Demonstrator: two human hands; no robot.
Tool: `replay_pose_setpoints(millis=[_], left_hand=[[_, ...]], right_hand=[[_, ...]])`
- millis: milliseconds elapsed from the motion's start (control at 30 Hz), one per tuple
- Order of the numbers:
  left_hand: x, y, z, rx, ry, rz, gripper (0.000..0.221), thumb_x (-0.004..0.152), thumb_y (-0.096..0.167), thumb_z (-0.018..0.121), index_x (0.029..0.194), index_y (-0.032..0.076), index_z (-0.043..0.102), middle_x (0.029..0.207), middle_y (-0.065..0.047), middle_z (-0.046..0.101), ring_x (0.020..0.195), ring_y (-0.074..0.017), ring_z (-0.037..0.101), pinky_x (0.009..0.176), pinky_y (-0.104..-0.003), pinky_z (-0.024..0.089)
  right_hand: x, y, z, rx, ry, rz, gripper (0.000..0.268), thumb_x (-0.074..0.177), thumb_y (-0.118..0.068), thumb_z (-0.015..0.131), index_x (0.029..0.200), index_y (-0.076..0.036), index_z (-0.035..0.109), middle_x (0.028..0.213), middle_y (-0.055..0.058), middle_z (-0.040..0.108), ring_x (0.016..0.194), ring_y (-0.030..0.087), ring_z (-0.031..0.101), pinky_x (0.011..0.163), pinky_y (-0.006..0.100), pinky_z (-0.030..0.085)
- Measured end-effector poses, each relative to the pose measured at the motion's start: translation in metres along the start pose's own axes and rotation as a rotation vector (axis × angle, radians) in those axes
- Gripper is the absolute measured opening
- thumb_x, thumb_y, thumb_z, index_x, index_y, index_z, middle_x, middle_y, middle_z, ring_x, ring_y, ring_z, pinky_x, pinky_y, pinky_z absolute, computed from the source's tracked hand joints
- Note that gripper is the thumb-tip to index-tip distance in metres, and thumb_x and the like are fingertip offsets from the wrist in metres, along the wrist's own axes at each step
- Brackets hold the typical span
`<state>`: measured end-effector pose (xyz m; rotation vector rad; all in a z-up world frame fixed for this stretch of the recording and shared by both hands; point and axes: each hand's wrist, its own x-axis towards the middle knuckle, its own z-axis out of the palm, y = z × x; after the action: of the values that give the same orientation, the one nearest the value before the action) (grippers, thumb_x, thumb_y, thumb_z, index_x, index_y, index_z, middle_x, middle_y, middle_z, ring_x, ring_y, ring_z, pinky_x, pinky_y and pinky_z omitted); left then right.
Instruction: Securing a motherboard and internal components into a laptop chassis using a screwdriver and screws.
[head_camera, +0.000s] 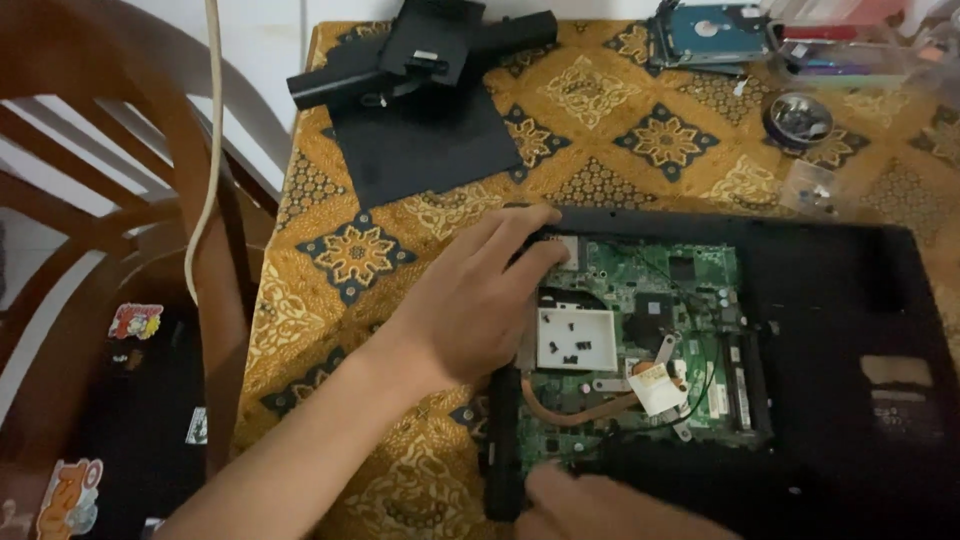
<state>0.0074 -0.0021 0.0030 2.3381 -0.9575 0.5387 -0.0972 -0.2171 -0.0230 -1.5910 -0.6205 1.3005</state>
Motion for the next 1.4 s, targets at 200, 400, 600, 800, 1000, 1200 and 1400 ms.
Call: replay_pose_setpoints(millis=[200,400,600,800,1000,1200,1400], left_hand=[[-0.003,-0.001,0.004,0.070,0.040,0.038,0.035,0.086,-0.002,0.065,0.119,0.001,0.058,0.135,-0.020,0.053,0.127,-0.0402,0.054,0.108,-0.049,0.046],[-0.004,-0.003,0.002,0.110,0.027,0.090,0.041,0.080,0.002,0.069,0.120,-0.002,0.059,0.136,-0.022,0.053,0.127,-0.0395,0.052,0.112,-0.047,0.045],[-0.004,-0.005,0.009,0.083,0.062,0.049,0.033,0.086,0.002,0.064,0.119,0.000,0.061,0.137,-0.021,0.054,0.127,-0.0386,0.056,0.112,-0.046,0.047],[-0.008,-0.008,0.010,0.105,0.022,0.060,0.049,0.077,0.003,0.075,0.124,0.001,0.058,0.140,-0.020,0.050,0.130,-0.0389,0.051,0.114,-0.046,0.045],[-0.004,-0.005,0.005,0.059,0.002,0.036,0.044,0.080,-0.003,0.070,0.122,-0.001,0.060,0.141,-0.022,0.052,0.134,-0.0402,0.051,0.118,-0.048,0.044],[-0.006,-0.002,0.002,0.056,0.020,0.047,0.047,0.077,-0.001,0.073,0.122,0.000,0.059,0.139,-0.020,0.051,0.132,-0.0396,0.052,0.114,-0.048,0.046],[-0.005,-0.004,0.002,0.074,0.006,0.048,0.040,0.084,-0.002,0.068,0.123,0.000,0.060,0.139,-0.020,0.051,0.131,-0.0389,0.053,0.114,-0.048,0.045]], right_hand=[[-0.025,-0.059,-0.019,-1.244,0.133,-0.247,0.013,0.103,-0.026,0.064,0.095,-0.016,0.061,0.070,0.004,0.063,0.057,0.020,0.066,0.051,0.034,0.055],[-0.023,-0.058,-0.025,-1.381,-0.031,-0.622,0.013,0.108,-0.019,0.054,0.110,-0.007,0.060,0.092,0.010,0.058,0.074,0.026,0.050,0.075,0.038,0.040],[-0.036,-0.063,-0.030,-1.305,0.071,-0.151,0.013,0.101,-0.025,0.061,0.113,-0.023,0.063,0.084,0.000,0.064,0.061,0.020,0.066,0.049,0.037,0.056],[-0.035,-0.046,-0.038,-1.202,0.048,-0.394,0.032,0.102,-0.029,0.062,0.130,-0.013,0.062,0.103,0.006,0.067,0.098,0.025,0.061,0.080,0.043,0.048],[-0.040,-0.066,-0.036,-1.450,0.143,-0.297,0.030,0.107,-0.027,0.047,0.131,-0.015,0.058,0.107,-0.002,0.068,0.083,0.010,0.074,0.069,0.032,0.063],[-0.039,-0.057,-0.038,-1.151,0.051,-0.324,0.025,0.098,-0.025,0.062,0.123,-0.024,0.065,0.103,-0.003,0.067,0.093,0.015,0.068,0.064,0.035,0.060],[-0.040,-0.064,-0.036,-1.254,0.056,-0.320,0.014,0.105,-0.029,0.058,0.116,-0.020,0.063,0.092,-0.002,0.063,0.078,0.016,0.063,0.058,0.035,0.053]])
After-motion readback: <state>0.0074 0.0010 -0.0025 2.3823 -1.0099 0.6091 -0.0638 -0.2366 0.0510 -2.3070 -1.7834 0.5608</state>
